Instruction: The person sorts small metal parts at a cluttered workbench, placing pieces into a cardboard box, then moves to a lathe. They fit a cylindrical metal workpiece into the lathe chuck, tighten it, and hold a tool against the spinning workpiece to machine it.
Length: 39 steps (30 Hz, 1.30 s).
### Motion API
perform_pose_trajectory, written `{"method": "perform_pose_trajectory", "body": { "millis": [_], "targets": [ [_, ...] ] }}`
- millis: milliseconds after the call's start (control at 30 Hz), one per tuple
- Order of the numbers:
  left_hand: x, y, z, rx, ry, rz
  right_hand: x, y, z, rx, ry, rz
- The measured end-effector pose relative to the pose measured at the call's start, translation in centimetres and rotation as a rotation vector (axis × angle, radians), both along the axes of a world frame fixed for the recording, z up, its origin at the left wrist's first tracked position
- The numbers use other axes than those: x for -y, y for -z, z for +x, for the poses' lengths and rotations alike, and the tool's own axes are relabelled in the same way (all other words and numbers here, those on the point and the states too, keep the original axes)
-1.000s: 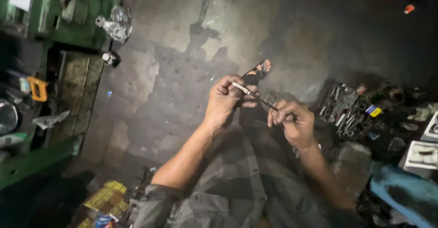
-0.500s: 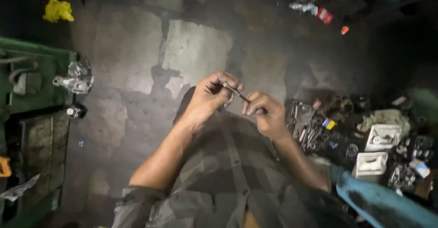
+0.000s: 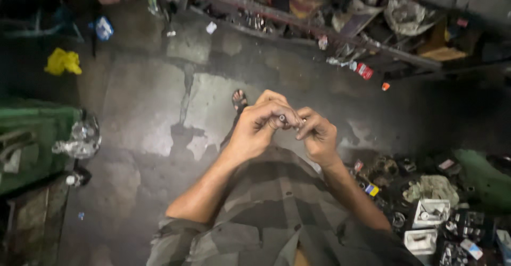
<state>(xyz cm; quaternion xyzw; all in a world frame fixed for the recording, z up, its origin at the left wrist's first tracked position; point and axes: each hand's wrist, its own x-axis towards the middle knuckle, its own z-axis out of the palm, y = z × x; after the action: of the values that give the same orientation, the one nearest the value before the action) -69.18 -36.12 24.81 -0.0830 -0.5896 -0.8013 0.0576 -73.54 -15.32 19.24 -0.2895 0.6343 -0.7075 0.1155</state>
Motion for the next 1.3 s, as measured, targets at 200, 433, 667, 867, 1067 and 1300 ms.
{"method": "perform_pose_trajectory", "body": {
  "millis": [200, 433, 667, 867, 1067, 1300],
  "targets": [
    [5.3, -1.6, -11.8, -0.052, -0.072, -0.133, 5.5, 0.1, -10.7, 0.337, -0.122, -0.192],
    [7.1, -2.9, -23.4, -0.29, -0.05, -0.532, 8.9, -2.4, -21.7, 0.191, 0.052, -0.045],
    [3.2, -4.6, -35.3, -0.669, -0.055, -0.443, 7.4, -7.4, -33.3, -0.384, 0.142, -0.018],
    [-1.5, -9.5, -43.2, -1.097, -0.058, -0.58, 5.6, -3.2, -47.1, -0.378, 0.217, -0.001],
    [-4.5, -12.0, -48.0, -0.817, 0.041, -0.637, 2.4, 3.9, -57.9, 0.208, -0.126, 0.187],
    [-3.0, -1.9, -52.0, 0.091, -0.38, -0.023, -0.4, 1.4, -58.2, 0.314, -0.25, 0.059]
  ]
}}
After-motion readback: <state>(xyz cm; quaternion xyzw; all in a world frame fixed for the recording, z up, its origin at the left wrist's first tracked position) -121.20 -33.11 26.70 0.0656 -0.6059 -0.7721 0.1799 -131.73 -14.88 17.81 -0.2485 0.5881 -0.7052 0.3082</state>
